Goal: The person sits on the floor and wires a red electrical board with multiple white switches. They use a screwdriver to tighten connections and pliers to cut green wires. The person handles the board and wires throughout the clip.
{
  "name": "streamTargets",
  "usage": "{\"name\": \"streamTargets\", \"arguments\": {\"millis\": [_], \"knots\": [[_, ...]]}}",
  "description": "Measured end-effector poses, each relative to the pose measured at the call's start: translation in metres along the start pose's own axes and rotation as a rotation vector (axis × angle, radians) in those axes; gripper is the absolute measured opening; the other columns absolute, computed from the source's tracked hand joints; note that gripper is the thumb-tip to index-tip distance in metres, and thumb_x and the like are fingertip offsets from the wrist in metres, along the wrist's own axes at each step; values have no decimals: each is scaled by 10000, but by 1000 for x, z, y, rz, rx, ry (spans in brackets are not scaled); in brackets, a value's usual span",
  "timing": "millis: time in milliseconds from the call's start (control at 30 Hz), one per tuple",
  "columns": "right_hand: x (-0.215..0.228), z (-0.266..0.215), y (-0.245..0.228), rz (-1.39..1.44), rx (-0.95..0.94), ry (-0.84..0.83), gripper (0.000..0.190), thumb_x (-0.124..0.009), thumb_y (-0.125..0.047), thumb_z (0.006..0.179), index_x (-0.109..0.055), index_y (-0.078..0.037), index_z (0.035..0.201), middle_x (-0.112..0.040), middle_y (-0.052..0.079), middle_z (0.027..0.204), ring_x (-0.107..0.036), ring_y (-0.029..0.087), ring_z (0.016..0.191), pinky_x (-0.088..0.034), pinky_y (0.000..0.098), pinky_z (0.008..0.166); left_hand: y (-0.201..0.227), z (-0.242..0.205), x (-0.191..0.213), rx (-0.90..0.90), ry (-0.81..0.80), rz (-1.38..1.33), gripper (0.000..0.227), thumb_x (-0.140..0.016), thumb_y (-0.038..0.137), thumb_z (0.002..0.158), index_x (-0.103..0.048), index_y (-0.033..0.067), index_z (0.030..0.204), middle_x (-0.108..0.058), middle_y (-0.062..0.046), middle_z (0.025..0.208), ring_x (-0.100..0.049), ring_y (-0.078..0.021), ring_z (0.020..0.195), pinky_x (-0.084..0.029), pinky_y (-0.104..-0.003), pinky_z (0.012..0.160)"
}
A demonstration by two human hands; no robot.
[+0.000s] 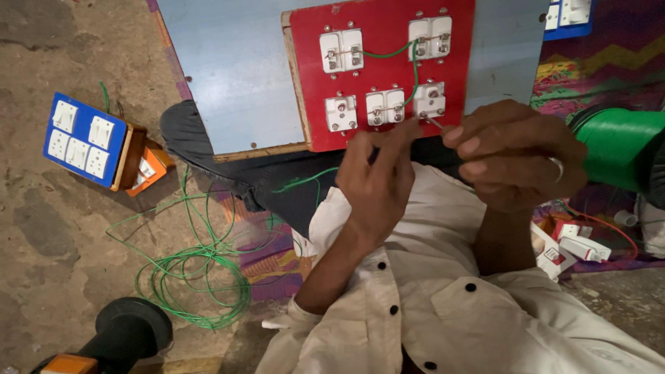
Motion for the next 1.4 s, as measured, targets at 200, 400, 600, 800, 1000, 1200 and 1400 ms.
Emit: {"name": "streamTargets", "arguments": {"millis": [200,400,600,800,1000,1200,1400], "knots": [[-4,0,-7,-116,-133,69,152,-658,-113,960,-641,24,896,-664,166,960,-732,310,816,-648,374,701,2,1,-5,94,-49,16,302,-785,-47,923,-746,124,1168,-556,-40,872,-601,-153,740,-504,-297,651],[3,16,-16,-308,-266,39,198,-615,106,883,-641,-19,1035,-673,217,1013,-748,275,822,-642,363,697,3,8,-14,-31,-130,59,331,-702,-72,918,-707,84,1210,-610,-51,1138,-629,-209,947,-541,-316,813],[-11,41,-27,-400,-266,-73,278,-658,92,837,-660,-62,1069,-577,159,1093,-658,300,820,-609,355,749,-2,15,-16,-126,-238,62,418,-677,-70,857,-680,98,1240,-620,-39,1259,-589,-246,1036,-507,-354,924],[-12,30,-37,-565,-474,8,156,-682,13,1023,-658,-55,1162,-554,159,1153,-634,257,845,-513,292,691,0,19,-17,-88,-312,93,461,-650,-58,818,-645,130,1240,-592,-36,1212,-577,-248,1072,-458,-399,886],[-11,14,-38,-532,-448,59,149,-703,40,1055,-680,-83,1136,-614,119,1085,-682,198,790,-591,270,696,1,20,-16,-79,-313,75,467,-647,-60,830,-630,143,1251,-587,-26,1218,-595,-238,1109,-458,-401,901],[-8,13,-42,-520,-425,108,207,-777,53,1006,-669,-91,1107,-650,50,1079,-714,187,806,-571,257,687,0,20,-15,-87,-305,63,462,-648,-54,825,-619,141,1242,-585,-36,1221,-602,-252,1142,-462,-401,914],[-11,23,-36,-514,-552,125,152,-683,74,912,-674,-46,1004,-637,85,1010,-704,205,845,-574,300,679,-2,21,-16,-83,-327,70,485,-645,-64,799,-627,140,1239,-585,-38,1190,-608,-254,1097,-463,-407,881]]}}
Point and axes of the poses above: each hand's wrist, its own z-axis towards the middle knuckle, its own x-axis out of the back of the hand, y = z × x, the point moved 5 cm from there along z, towards the middle knuckle
